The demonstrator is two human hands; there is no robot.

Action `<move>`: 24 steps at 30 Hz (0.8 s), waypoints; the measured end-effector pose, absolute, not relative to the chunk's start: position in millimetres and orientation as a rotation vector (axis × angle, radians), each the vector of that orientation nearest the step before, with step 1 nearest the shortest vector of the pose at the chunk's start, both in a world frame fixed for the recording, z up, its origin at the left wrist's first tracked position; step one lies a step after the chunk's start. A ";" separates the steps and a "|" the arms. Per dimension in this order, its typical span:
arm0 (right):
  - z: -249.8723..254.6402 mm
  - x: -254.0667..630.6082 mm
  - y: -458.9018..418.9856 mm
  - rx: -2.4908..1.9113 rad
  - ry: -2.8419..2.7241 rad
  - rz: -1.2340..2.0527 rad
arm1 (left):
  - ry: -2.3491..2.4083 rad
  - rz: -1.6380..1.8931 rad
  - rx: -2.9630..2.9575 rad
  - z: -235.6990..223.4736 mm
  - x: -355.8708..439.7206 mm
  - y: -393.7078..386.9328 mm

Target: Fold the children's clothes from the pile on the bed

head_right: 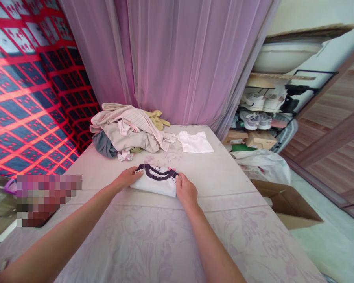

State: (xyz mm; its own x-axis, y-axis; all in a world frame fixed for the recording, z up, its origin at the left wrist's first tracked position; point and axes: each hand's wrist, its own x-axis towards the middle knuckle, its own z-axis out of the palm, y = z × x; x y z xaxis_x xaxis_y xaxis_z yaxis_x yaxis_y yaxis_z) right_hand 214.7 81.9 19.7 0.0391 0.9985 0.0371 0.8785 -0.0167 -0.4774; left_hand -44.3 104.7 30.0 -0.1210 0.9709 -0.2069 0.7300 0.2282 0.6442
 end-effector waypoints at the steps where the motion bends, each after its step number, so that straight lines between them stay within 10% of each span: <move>1: 18.9 213.7 78.5 -1.950 -1.898 0.445 | 1.916 0.515 1.561 29.5 -45.0 103.1; 24: 50.6 230.2 93.1 -1.997 -2.142 0.479 | 2.034 0.302 1.687 43.2 -26.4 49.0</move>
State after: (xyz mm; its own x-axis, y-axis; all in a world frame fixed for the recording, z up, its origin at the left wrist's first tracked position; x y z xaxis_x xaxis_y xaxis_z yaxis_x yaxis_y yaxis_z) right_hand 230.2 93.1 50.6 -0.0857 0.9922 -0.0908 0.9362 0.0490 -0.3480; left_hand -26.4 49.0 43.2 -0.1271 0.9675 -0.2187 0.8622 0.2168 0.4578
